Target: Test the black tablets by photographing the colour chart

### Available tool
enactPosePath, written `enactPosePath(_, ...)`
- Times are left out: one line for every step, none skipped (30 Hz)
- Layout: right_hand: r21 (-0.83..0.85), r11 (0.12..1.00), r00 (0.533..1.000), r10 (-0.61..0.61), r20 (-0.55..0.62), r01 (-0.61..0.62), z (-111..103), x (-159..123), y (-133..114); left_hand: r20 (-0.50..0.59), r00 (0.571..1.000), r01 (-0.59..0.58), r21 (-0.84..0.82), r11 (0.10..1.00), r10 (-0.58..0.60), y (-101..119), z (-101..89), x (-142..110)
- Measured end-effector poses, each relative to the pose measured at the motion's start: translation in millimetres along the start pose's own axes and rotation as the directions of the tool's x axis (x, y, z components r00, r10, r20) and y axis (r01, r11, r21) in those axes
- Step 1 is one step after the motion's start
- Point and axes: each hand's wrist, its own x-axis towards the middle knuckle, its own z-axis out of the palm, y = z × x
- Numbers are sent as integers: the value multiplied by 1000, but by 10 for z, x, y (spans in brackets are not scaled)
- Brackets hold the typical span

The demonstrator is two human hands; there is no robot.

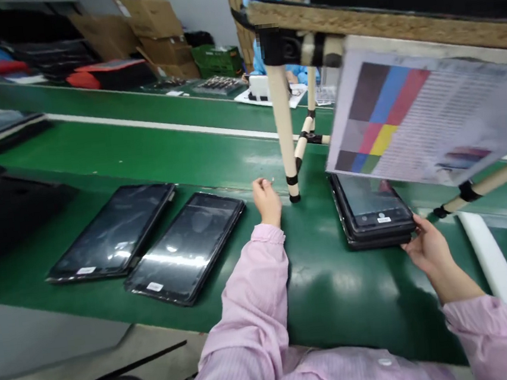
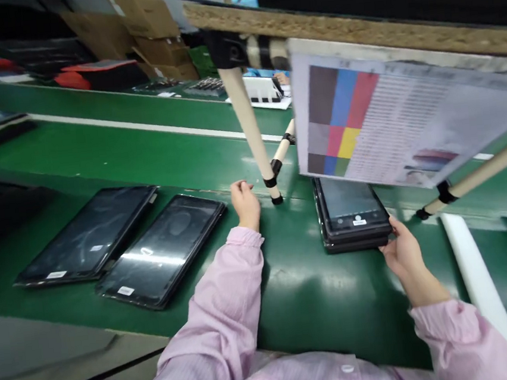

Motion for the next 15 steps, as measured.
enactPosePath(19,1000,1000,15,-9,-15,-137,-175,33,-6,1000,-15,8,1000,15,31,-24,-113)
enactPosePath(32,999,1000,25,-8,-24,-270,-343,64,7,999,-32,13,999,32,65,-41,-261)
enactPosePath(38,999,1000,28,-4,-27,-401,-500,94,43,998,-50,14,999,50,99,-53,-450)
enactPosePath(37,999,1000,25,-3,-25,-532,-641,123,103,992,-70,10,998,68,131,-62,-682)
enactPosePath(27,999,1000,17,-5,-16,-668,-766,152,187,979,-87,0,996,85,159,-69,-952)
enactPosePath(9,1000,1000,4,-17,-4,-809,-874,183,295,950,-101,-16,995,101,182,-76,-1254)
enactPosePath(-14,1000,999,-9,-40,8,-956,-968,216,422,900,-105,-36,994,111,201,-84,-1574)
enactPosePath(-40,999,997,-18,-71,15,-1109,-1052,250,540,834,-100,-55,993,114,215,-92,-1897)
enactPosePath(-63,998,994,-26,-105,20,-1265,-1128,283,633,766,-82,-68,994,107,227,-101,-2208)
enactPosePath(-84,996,991,-29,-130,18,-1423,-1199,312,705,704,-57,-69,996,89,238,-110,-2490)
enactPosePath(-102,995,989,-25,-147,10,-1576,-1265,333,756,651,-31,-59,998,65,250,-116,-2732)
enactPosePath(-126,992,988,-21,-156,1,-1721,-1325,339,797,603,6,-47,999,34,262,-120,-2927)
enactPosePath(-171,985,987,-31,-160,4,-1851,-1375,328,832,555,58,-31,998,-7,276,-120,-3072)
enactPosePath(-259,966,986,-65,-154,23,-1960,-1412,296,857,514,113,-13,994,-47,289,-116,-3170)
enactPosePath(-389,919,983,-124,-135,62,-2042,-1433,245,873,480,165,3,986,-82,303,-109,-3228)
